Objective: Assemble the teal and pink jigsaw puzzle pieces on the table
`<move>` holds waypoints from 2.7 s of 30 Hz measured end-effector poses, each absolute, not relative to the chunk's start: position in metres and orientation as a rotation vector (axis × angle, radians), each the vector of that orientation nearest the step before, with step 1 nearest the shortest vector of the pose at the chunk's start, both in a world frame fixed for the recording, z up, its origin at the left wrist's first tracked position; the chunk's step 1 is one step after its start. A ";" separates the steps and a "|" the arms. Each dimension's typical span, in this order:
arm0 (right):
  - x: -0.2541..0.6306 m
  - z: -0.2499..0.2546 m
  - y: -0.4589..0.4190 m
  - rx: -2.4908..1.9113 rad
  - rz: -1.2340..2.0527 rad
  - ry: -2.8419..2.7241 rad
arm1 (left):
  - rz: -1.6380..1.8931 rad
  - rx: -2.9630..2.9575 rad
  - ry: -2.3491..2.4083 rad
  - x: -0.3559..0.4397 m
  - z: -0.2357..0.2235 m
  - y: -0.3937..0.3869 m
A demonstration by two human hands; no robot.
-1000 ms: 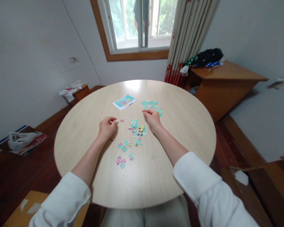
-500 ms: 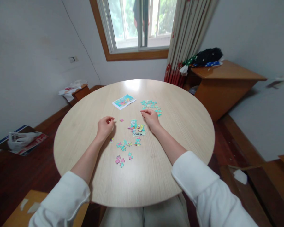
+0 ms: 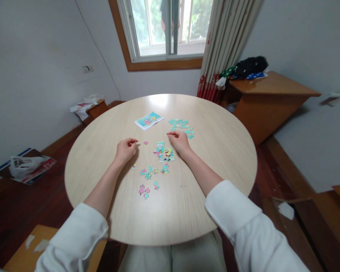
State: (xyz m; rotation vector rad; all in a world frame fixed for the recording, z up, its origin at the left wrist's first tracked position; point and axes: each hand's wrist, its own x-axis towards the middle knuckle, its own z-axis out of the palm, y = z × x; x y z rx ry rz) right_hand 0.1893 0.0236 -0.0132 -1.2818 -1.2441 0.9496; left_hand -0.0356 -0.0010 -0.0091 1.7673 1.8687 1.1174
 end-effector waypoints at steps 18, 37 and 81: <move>0.186 -0.017 0.022 -1.298 0.894 -1.358 | 1.180 1.682 1.786 -0.038 -0.015 0.002; 0.180 -0.008 0.003 -1.248 0.494 -1.864 | 1.212 1.674 1.770 -0.036 -0.014 0.000; 0.205 -0.023 0.028 -1.582 0.397 -1.778 | 1.248 1.677 1.751 -0.036 -0.015 0.001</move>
